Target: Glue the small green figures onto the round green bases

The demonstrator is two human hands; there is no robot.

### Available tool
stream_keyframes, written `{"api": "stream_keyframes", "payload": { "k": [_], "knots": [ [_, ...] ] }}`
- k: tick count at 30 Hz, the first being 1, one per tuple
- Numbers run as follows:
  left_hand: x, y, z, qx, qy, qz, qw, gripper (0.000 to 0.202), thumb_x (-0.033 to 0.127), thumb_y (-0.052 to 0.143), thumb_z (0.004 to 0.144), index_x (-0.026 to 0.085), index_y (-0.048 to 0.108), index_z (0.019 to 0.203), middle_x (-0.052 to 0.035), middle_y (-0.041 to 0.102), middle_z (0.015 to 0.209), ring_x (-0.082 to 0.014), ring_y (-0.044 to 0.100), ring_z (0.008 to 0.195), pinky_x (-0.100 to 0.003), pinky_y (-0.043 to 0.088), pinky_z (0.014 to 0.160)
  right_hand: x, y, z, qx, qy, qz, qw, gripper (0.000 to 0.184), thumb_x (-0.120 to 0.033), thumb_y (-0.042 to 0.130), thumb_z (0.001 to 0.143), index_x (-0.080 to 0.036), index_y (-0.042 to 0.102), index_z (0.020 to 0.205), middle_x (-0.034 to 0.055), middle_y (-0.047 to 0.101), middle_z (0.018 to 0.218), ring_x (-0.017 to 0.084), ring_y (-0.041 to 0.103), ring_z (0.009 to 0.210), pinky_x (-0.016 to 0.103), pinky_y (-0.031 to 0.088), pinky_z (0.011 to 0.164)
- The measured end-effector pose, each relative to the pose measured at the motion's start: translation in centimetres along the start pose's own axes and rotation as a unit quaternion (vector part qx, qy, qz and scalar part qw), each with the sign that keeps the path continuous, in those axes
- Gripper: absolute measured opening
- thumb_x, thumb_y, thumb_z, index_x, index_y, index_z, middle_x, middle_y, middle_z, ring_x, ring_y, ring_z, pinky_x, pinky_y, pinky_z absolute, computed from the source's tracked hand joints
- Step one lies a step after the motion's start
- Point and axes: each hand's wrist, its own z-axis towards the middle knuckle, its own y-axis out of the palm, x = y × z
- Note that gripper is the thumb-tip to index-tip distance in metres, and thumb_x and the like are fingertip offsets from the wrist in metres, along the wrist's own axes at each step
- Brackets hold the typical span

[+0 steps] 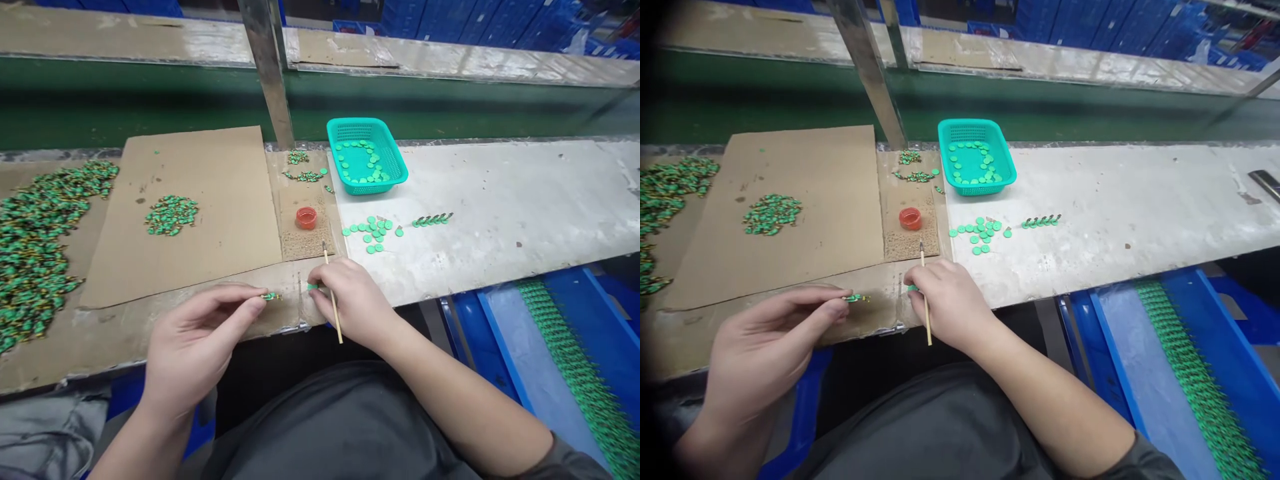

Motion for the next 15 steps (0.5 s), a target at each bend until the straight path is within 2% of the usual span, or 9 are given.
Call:
{"api": "stream_keyframes", "payload": {
  "k": [4,7,9,11,13,15],
  "knots": [
    [0.6,1.0,0.8,-0.023,0.038,0.006,0.999,0.01,0.039,0.097,0.089,0.03,0.093,0.09,-0.0016,0.09,0.092,-0.0168,0.087,0.082,-0.02,0.073,0.079,-0.2,0.2,-0.4,0.007,0.009,-0.018,1.0,0.008,-0.014,0.07,0.113,-0.021,0.073,0.111,0.0098,0.084,0.102,0.029,0.077,0.099,0.044,0.064,0.092],
    [1.0,2.1,1.7,-0.061,0.064,0.013,0.996,0.008,0.038,0.094,0.092,0.03,0.093,0.092,-0.0008,0.09,0.093,-0.0163,0.086,0.081,-0.021,0.073,0.076,-0.2,-0.5,-1.1,0.024,0.009,0.0,1.0,0.015,-0.014,0.062,0.117,-0.02,0.073,0.125,0.0123,0.086,0.113,0.029,0.08,0.107,0.047,0.068,0.098],
    [1.0,2.9,2.4,-0.094,0.08,0.022,0.992,0.011,0.041,0.092,0.094,0.03,0.092,0.093,-0.0012,0.09,0.096,-0.0166,0.086,0.083,-0.023,0.072,0.077,-0.2,-1.6,-1.6,0.031,0.004,0.022,0.999,0.035,-0.008,0.053,0.115,-0.02,0.068,0.144,0.0152,0.086,0.13,0.03,0.081,0.119,0.05,0.07,0.106],
    [0.7,3.6,3.0,-0.128,0.093,0.033,0.987,0.014,0.043,0.09,0.097,0.03,0.092,0.094,-0.0013,0.091,0.099,-0.017,0.086,0.085,-0.025,0.073,0.082,-0.4,-3.1,-2.3,0.017,0.005,0.039,0.999,0.059,-0.002,0.05,0.109,-0.02,0.058,0.165,0.0179,0.082,0.147,0.031,0.08,0.131,0.054,0.07,0.114],
    [0.2,4.1,3.4,-0.158,0.108,0.045,0.981,0.012,0.042,0.087,0.1,0.032,0.093,0.097,-0.0001,0.092,0.101,-0.0165,0.086,0.088,-0.025,0.072,0.088,-0.5,-4.7,-3.1,-0.012,0.016,0.041,0.999,0.08,0.0,0.053,0.104,-0.02,0.044,0.181,0.0209,0.074,0.164,0.033,0.077,0.142,0.058,0.069,0.123],
    [-0.2,4.4,3.6,-0.176,0.128,0.055,0.975,0.009,0.039,0.085,0.102,0.033,0.093,0.1,0.0012,0.092,0.102,-0.0156,0.087,0.09,-0.024,0.071,0.092,-0.5,-5.9,-3.6,-0.031,0.024,0.033,0.999,0.093,0.0,0.053,0.104,-0.023,0.029,0.191,0.0227,0.062,0.181,0.034,0.073,0.155,0.061,0.064,0.132]
  ]
}}
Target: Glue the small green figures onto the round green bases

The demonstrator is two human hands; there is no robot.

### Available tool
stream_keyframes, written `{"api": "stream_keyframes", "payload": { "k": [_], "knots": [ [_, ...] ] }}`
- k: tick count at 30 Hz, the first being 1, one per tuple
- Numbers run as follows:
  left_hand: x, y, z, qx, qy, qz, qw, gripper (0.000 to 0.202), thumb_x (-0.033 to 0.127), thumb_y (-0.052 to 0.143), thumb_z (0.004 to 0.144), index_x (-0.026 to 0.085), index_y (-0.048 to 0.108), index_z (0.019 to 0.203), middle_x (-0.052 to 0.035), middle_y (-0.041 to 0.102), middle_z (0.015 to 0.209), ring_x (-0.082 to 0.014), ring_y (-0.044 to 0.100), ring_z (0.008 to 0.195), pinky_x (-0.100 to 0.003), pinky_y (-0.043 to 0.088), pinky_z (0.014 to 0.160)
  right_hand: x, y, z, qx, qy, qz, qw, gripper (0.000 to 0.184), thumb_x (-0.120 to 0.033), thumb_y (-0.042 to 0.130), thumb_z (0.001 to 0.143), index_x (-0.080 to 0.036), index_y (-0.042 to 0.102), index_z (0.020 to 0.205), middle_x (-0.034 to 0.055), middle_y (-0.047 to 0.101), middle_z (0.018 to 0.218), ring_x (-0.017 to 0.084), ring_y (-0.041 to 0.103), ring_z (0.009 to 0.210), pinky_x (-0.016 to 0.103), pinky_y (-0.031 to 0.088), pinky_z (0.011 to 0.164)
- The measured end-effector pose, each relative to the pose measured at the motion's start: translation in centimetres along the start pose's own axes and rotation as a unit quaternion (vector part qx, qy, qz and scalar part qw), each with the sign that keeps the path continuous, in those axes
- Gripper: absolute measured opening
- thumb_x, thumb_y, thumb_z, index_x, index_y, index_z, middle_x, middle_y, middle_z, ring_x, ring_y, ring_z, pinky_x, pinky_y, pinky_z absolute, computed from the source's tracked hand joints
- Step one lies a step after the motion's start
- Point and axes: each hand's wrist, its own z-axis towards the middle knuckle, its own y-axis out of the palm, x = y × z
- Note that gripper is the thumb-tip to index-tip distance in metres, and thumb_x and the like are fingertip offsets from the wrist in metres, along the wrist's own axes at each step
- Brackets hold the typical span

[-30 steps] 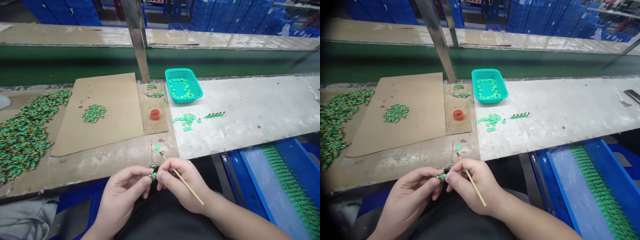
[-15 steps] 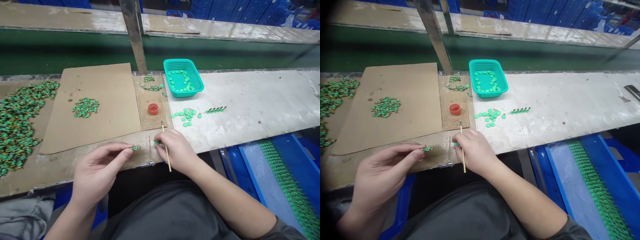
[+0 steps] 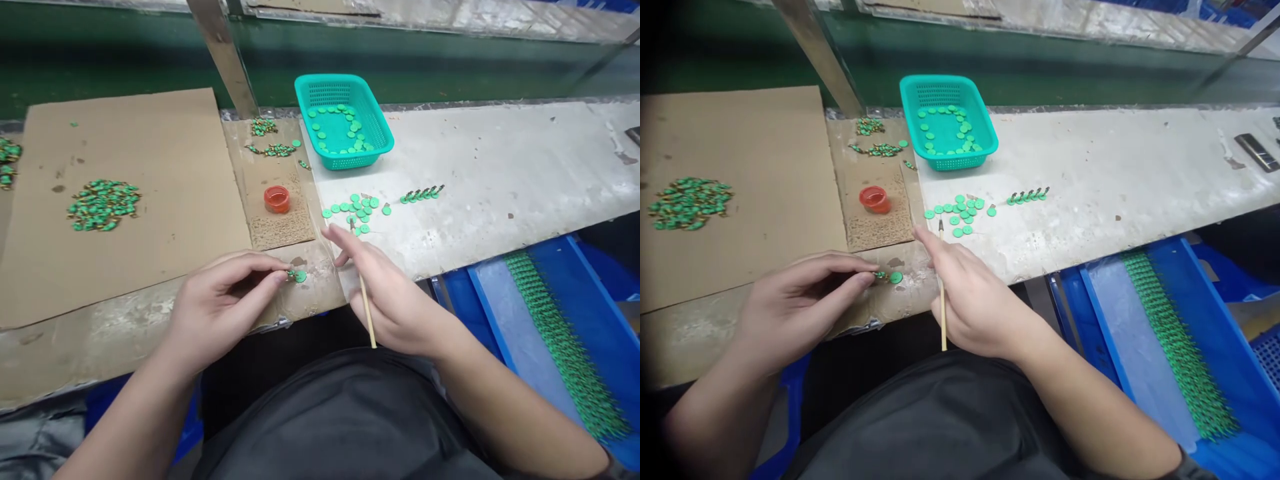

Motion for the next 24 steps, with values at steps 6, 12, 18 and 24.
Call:
{"api": "stream_keyframes", "payload": {
  "k": [6,12,18,24],
  "knots": [
    [-0.1,0.3,-0.2,-0.002,0.028,0.01,1.0,0.009,0.032,0.083,0.105,0.033,0.092,0.102,0.0031,0.092,0.104,-0.0134,0.087,0.092,-0.02,0.07,0.092,-0.8,-1.3,0.1,-0.031,0.008,-0.016,0.999,0.107,0.001,0.047,0.103,-0.029,0.006,0.198,0.0162,0.033,0.203,0.034,0.045,0.184,0.067,0.049,0.147],
    [-0.2,0.5,-0.1,0.009,0.027,0.033,0.999,0.01,0.033,0.083,0.106,0.036,0.092,0.104,0.0072,0.091,0.104,-0.0096,0.086,0.091,-0.014,0.067,0.088,-0.8,-1.6,0.7,0.008,0.005,0.009,1.0,0.066,-0.01,0.044,0.12,-0.027,0.046,0.184,0.0128,0.079,0.162,0.026,0.077,0.152,0.052,0.067,0.131],
    [0.0,0.7,-0.3,0.009,0.01,0.053,0.998,0.008,0.038,0.084,0.106,0.037,0.092,0.103,0.0073,0.091,0.103,-0.0099,0.083,0.085,-0.015,0.065,0.076,0.7,0.1,0.9,0.151,0.007,0.09,0.984,0.034,-0.019,0.053,0.126,-0.032,0.047,0.157,0.0086,0.071,0.153,0.015,0.09,0.109,0.033,0.077,0.093],
    [0.0,0.8,-0.3,0.003,0.005,0.071,0.997,0.011,0.042,0.084,0.107,0.034,0.092,0.103,0.0045,0.091,0.104,-0.013,0.083,0.088,-0.02,0.066,0.078,1.2,1.6,1.0,0.201,0.041,0.123,0.971,0.026,-0.029,0.057,0.128,-0.036,0.042,0.148,0.0029,0.073,0.134,0.018,0.092,0.109,0.034,0.079,0.084]
  ]
}}
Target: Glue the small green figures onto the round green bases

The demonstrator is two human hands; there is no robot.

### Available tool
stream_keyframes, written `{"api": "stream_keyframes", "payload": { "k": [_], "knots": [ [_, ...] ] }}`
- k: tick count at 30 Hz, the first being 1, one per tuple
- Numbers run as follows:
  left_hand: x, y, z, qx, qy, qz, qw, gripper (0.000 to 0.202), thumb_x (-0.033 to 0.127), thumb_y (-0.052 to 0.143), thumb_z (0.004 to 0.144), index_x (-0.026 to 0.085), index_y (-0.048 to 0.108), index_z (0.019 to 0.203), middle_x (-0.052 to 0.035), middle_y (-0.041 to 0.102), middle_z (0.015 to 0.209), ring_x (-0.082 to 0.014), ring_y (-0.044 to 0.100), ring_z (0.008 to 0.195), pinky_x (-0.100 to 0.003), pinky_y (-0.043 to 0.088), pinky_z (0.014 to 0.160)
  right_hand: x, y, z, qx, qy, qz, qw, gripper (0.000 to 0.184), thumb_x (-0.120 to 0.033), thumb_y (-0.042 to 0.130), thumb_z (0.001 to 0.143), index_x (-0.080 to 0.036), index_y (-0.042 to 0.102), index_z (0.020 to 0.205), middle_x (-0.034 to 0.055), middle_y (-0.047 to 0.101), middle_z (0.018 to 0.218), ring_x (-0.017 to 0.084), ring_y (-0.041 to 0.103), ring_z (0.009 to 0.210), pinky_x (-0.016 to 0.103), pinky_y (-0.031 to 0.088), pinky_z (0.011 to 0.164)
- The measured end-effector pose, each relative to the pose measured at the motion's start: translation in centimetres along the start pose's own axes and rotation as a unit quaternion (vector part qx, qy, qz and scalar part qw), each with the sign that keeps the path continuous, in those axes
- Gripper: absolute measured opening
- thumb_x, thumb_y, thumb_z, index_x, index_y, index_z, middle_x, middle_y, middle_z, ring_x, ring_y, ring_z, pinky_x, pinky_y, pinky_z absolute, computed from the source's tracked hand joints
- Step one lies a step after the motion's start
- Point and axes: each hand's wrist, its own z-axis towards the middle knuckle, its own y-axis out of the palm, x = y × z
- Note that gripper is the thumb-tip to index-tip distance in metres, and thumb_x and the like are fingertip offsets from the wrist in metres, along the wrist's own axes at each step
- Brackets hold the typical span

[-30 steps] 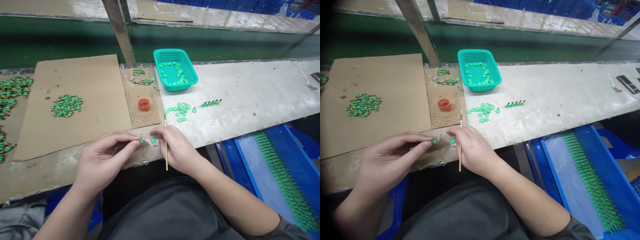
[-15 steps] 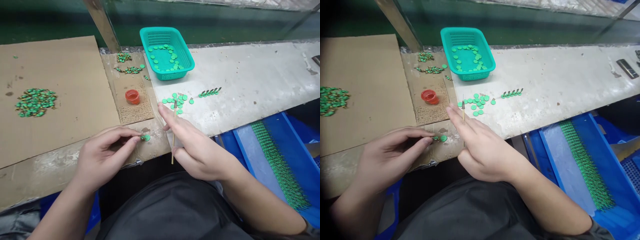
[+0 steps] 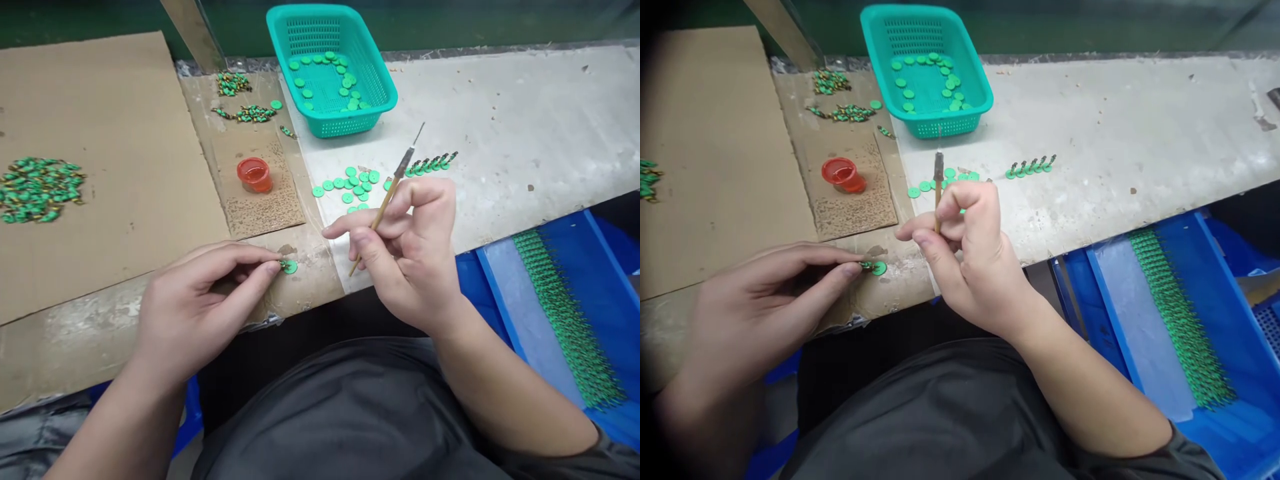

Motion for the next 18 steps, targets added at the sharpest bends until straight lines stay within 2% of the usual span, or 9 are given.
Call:
{"api": "stream_keyframes", "payload": {
  "k": [3,5,9,11,13,15,18],
  "knots": [
    [0.1,-0.1,0.2,-0.013,0.002,0.0,1.0,0.011,0.039,0.084,0.107,0.033,0.092,0.101,0.0037,0.091,0.103,-0.0128,0.082,0.086,-0.019,0.064,0.075,-0.4,-0.1,0.0,-0.016,0.042,-0.014,0.999,0.023,-0.032,0.056,0.129,-0.035,0.044,0.148,0.003,0.078,0.127,0.021,0.092,0.106,0.04,0.08,0.089],
    [0.1,-0.1,0.2,-0.017,0.006,0.004,1.0,0.011,0.039,0.084,0.107,0.032,0.092,0.102,0.0032,0.091,0.103,-0.0132,0.082,0.086,-0.019,0.064,0.074,-0.8,-0.2,0.2,-0.023,0.066,-0.026,0.997,0.027,-0.033,0.057,0.128,-0.035,0.044,0.152,0.0048,0.081,0.128,0.022,0.092,0.107,0.041,0.08,0.091],
    [0.0,0.0,0.1,-0.017,0.032,0.015,0.999,0.011,0.04,0.083,0.109,0.033,0.09,0.104,0.0032,0.091,0.105,-0.0147,0.083,0.09,-0.023,0.064,0.08,-1.2,-0.3,0.5,-0.047,0.074,-0.025,0.996,0.04,-0.025,0.061,0.125,-0.031,0.049,0.163,0.0075,0.085,0.139,0.021,0.091,0.112,0.037,0.077,0.098],
    [0.0,0.1,0.0,-0.02,0.056,0.024,0.998,0.008,0.037,0.084,0.109,0.033,0.089,0.106,0.0043,0.091,0.106,-0.0139,0.083,0.091,-0.023,0.064,0.086,-1.2,-0.5,0.6,-0.077,0.055,-0.04,0.995,0.031,-0.021,0.059,0.124,-0.028,0.061,0.154,0.008,0.086,0.142,0.02,0.09,0.115,0.035,0.076,0.101],
    [0.0,0.0,-0.1,-0.024,0.078,0.035,0.996,0.005,0.034,0.083,0.111,0.032,0.088,0.108,0.0049,0.091,0.108,-0.0132,0.083,0.093,-0.023,0.064,0.092,-1.2,-0.8,0.7,-0.102,0.023,-0.078,0.991,0.017,-0.023,0.06,0.125,-0.025,0.073,0.136,0.0073,0.089,0.136,0.021,0.089,0.115,0.036,0.074,0.103],
    [0.2,0.0,-0.1,-0.026,0.105,0.048,0.993,0.004,0.031,0.083,0.111,0.032,0.087,0.109,0.0051,0.091,0.109,-0.0131,0.084,0.095,-0.024,0.064,0.095,-1.2,-1.2,0.8,-0.122,-0.008,-0.136,0.983,0.019,-0.028,0.06,0.126,-0.024,0.078,0.12,0.0071,0.091,0.122,0.024,0.088,0.11,0.039,0.071,0.102],
    [0.3,0.0,-0.2,-0.023,0.139,0.069,0.988,0.004,0.028,0.083,0.112,0.031,0.086,0.111,0.0049,0.091,0.11,-0.0131,0.085,0.098,-0.024,0.064,0.096,-1.2,-2.0,0.9,-0.169,-0.01,-0.221,0.961,0.028,-0.032,0.06,0.127,-0.019,0.08,0.112,0.0104,0.09,0.11,0.029,0.086,0.105,0.043,0.067,0.098]
  ]
}}
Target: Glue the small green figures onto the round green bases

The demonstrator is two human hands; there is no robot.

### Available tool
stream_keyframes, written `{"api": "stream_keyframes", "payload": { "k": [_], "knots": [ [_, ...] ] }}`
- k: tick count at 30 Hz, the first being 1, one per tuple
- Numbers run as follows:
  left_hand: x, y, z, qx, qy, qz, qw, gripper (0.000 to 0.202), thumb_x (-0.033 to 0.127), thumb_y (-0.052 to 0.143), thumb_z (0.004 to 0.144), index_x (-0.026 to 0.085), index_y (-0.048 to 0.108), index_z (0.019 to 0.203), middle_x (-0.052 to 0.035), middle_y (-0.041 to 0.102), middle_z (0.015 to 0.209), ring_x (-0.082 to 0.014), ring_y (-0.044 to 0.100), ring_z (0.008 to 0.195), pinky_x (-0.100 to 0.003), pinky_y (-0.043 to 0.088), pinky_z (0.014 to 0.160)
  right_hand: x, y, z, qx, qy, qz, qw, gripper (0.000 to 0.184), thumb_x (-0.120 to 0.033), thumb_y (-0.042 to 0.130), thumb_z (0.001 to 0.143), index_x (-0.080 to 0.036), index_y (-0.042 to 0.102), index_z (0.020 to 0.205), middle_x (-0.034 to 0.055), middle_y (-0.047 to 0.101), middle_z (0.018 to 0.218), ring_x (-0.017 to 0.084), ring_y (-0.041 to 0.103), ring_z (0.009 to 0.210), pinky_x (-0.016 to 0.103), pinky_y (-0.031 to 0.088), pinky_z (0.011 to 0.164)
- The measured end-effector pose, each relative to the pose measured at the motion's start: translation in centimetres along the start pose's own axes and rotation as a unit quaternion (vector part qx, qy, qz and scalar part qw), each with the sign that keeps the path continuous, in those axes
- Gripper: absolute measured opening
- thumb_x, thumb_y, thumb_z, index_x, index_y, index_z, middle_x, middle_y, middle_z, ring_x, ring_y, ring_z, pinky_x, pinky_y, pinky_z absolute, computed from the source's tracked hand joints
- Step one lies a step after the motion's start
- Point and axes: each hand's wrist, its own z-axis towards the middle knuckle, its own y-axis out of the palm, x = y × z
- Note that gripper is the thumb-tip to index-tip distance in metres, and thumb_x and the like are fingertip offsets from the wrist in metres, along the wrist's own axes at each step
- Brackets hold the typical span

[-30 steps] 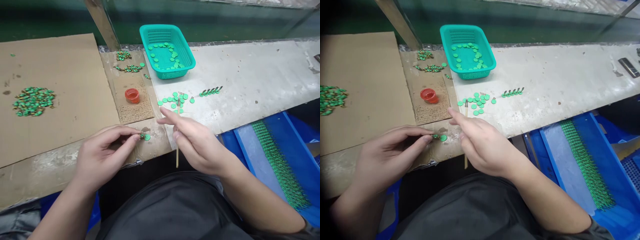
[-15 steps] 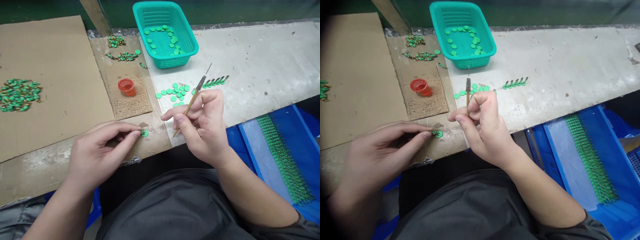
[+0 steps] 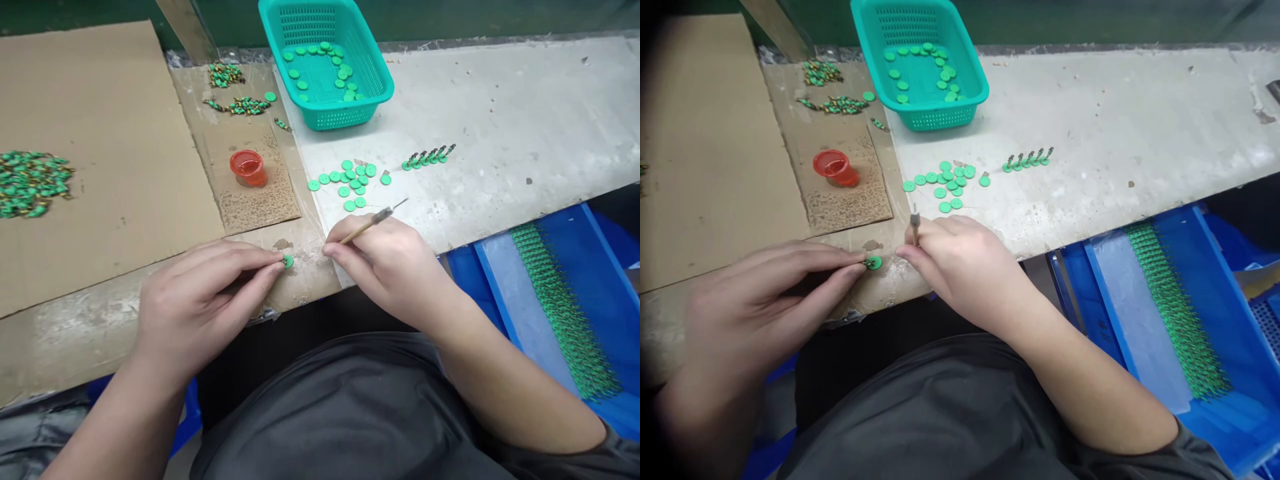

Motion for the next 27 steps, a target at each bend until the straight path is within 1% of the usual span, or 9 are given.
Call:
{"api": "stream_keyframes", "payload": {
  "k": [3,6,8,12,16,18,21,24,27],
  "knots": [
    [-0.2,0.1,-0.1,0.008,-0.015,-0.004,1.0,0.004,0.028,0.084,0.112,0.031,0.087,0.112,0.0062,0.091,0.113,-0.0116,0.085,0.101,-0.023,0.063,0.1,0.1,0.0,0.3,-0.037,0.023,-0.024,0.999,0.03,-0.031,0.061,0.126,-0.017,0.08,0.107,0.0111,0.089,0.107,0.029,0.085,0.1,0.04,0.064,0.092],
    [-0.7,0.4,-0.4,0.011,-0.051,-0.037,0.998,0.003,0.033,0.086,0.111,0.034,0.089,0.111,0.0079,0.091,0.112,-0.0115,0.084,0.1,-0.024,0.064,0.097,0.0,1.1,1.3,-0.023,0.026,0.014,0.999,0.037,-0.036,0.062,0.127,-0.02,0.077,0.098,0.0047,0.085,0.099,0.022,0.081,0.092,0.034,0.061,0.088],
    [-1.1,0.5,-0.6,0.007,-0.072,-0.051,0.996,0.004,0.035,0.087,0.11,0.035,0.091,0.113,0.0076,0.091,0.114,-0.0132,0.084,0.103,-0.026,0.064,0.099,-0.2,2.2,2.1,-0.02,0.019,0.039,0.999,0.037,-0.037,0.062,0.127,-0.022,0.077,0.098,0.0016,0.083,0.099,0.019,0.08,0.09,0.032,0.061,0.088],
    [-1.4,0.7,-1.0,0.008,-0.092,-0.052,0.994,0.008,0.036,0.088,0.11,0.035,0.092,0.117,0.0062,0.091,0.123,-0.0157,0.085,0.112,-0.028,0.063,0.106,-0.2,3.7,3.4,-0.056,0.001,0.036,0.998,0.031,-0.034,0.061,0.128,-0.025,0.077,0.103,-0.0015,0.083,0.103,0.017,0.08,0.093,0.029,0.062,0.095],
    [-1.3,0.7,-1.0,0.008,-0.089,-0.048,0.995,0.008,0.036,0.087,0.111,0.035,0.093,0.117,0.0059,0.091,0.122,-0.0147,0.084,0.111,-0.027,0.062,0.104,-0.1,3.6,3.5,-0.054,-0.019,0.031,0.998,0.03,-0.03,0.06,0.128,-0.021,0.078,0.105,0.0008,0.084,0.106,0.017,0.078,0.092,0.029,0.062,0.101],
    [-1.2,0.7,-1.0,0.011,-0.087,-0.046,0.995,0.008,0.037,0.087,0.111,0.034,0.092,0.117,0.0054,0.092,0.122,-0.0153,0.084,0.112,-0.027,0.062,0.105,-0.2,3.4,3.4,-0.066,-0.007,0.024,0.998,0.027,-0.03,0.062,0.127,-0.023,0.078,0.106,0.0015,0.084,0.109,0.02,0.079,0.095,0.031,0.063,0.101],
    [-1.2,0.7,-0.9,0.012,-0.086,-0.041,0.995,0.008,0.037,0.087,0.111,0.033,0.092,0.116,0.0053,0.092,0.12,-0.0155,0.084,0.11,-0.027,0.062,0.104,-0.3,3.2,3.4,-0.083,0.018,0.015,0.996,0.025,-0.034,0.062,0.126,-0.029,0.077,0.106,0.0027,0.085,0.11,0.027,0.08,0.098,0.038,0.067,0.099],
    [-1.1,0.7,-0.8,0.007,-0.077,-0.041,0.996,0.008,0.035,0.087,0.112,0.033,0.092,0.118,0.0066,0.091,0.12,-0.0131,0.084,0.109,-0.024,0.061,0.102,-0.4,3.2,3.5,-0.079,0.003,0.015,0.997,0.029,-0.034,0.058,0.127,-0.026,0.078,0.107,0.0021,0.083,0.106,0.024,0.08,0.097,0.037,0.066,0.101],
    [-1.2,0.6,-0.7,0.009,-0.071,-0.041,0.997,0.008,0.034,0.086,0.111,0.033,0.092,0.117,0.0064,0.091,0.118,-0.0133,0.083,0.107,-0.024,0.06,0.102,-0.6,3.2,3.7,-0.09,-0.005,0.011,0.996,0.031,-0.035,0.055,0.129,-0.025,0.079,0.112,0.0015,0.08,0.101,0.023,0.08,0.097,0.036,0.066,0.103]
  ]
}}
